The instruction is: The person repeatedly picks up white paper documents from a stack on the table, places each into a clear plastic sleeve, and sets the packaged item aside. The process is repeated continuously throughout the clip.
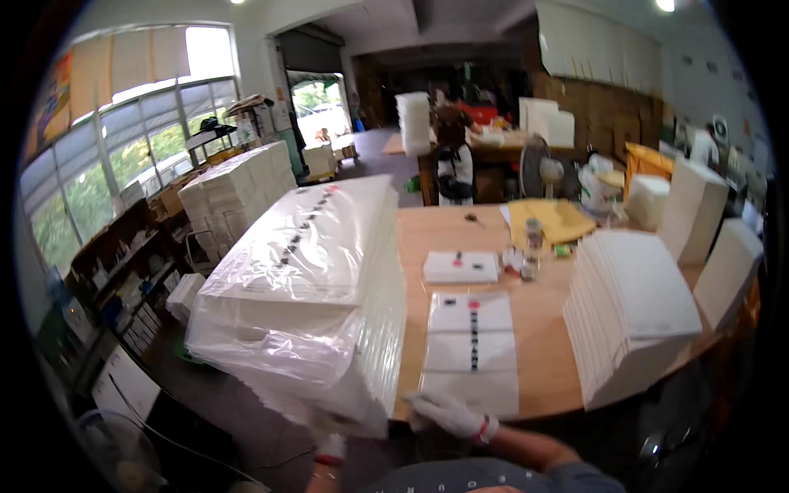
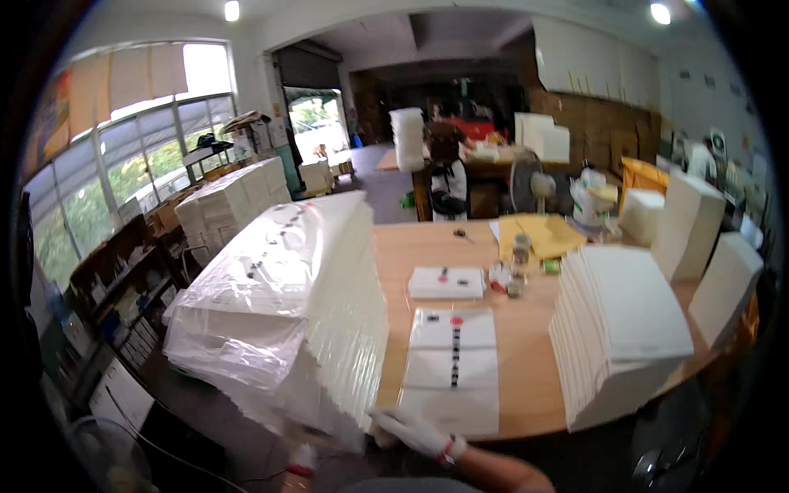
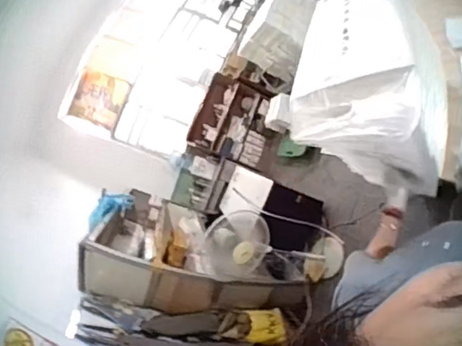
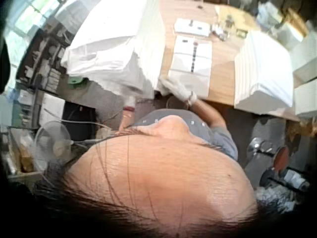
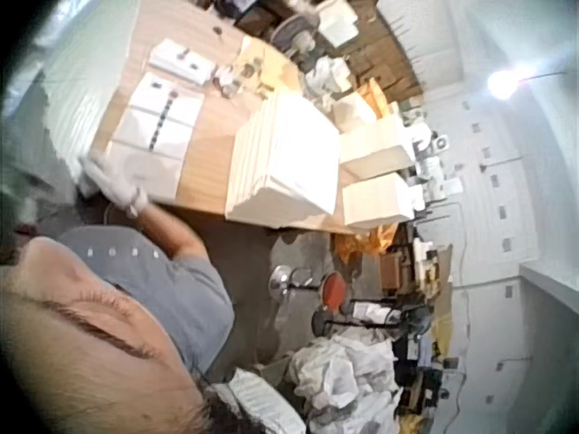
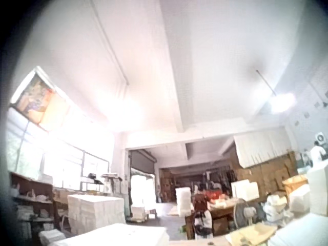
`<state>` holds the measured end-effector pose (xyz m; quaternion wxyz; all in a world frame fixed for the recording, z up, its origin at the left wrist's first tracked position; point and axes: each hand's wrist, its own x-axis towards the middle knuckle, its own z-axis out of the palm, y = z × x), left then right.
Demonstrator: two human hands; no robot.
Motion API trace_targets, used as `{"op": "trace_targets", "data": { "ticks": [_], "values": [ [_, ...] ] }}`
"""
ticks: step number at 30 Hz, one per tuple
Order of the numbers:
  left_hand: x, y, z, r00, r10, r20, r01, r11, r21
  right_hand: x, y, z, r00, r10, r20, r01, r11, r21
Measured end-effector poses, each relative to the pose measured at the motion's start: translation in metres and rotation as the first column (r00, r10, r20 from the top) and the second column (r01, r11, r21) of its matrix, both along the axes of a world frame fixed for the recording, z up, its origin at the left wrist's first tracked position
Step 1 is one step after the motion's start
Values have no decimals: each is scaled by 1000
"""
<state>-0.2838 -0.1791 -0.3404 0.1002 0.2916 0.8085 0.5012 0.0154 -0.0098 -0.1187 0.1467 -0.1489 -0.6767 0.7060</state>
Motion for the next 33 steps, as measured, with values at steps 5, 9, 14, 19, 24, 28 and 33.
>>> {"op": "trace_targets", "data": {
  "ticks": [5,9,14,19,24,28,33],
  "values": [
    [193,113,8,611,-748,-258,729,659,-185,106,6,-187,944,-197,264,305,825,-475],
    [217,185,38,596,-522,-611,477,841,-254,165,5,-254,844,-408,349,536,670,-513],
    [183,248,-4,380,-781,-495,597,616,-514,174,-9,-190,697,-610,376,713,534,-454],
    [194,251,33,520,-851,-72,828,523,-202,151,-1,-173,836,-515,192,510,597,-620],
    [201,253,54,535,-809,-242,779,584,-230,64,80,-205,816,-556,157,496,533,-686],
    [157,287,14,657,-694,-295,702,705,-96,62,121,-175,636,-745,203,644,657,393],
    [167,291,70,579,-509,637,378,860,343,122,110,-151,483,-836,261,430,486,761]
  ]
}}
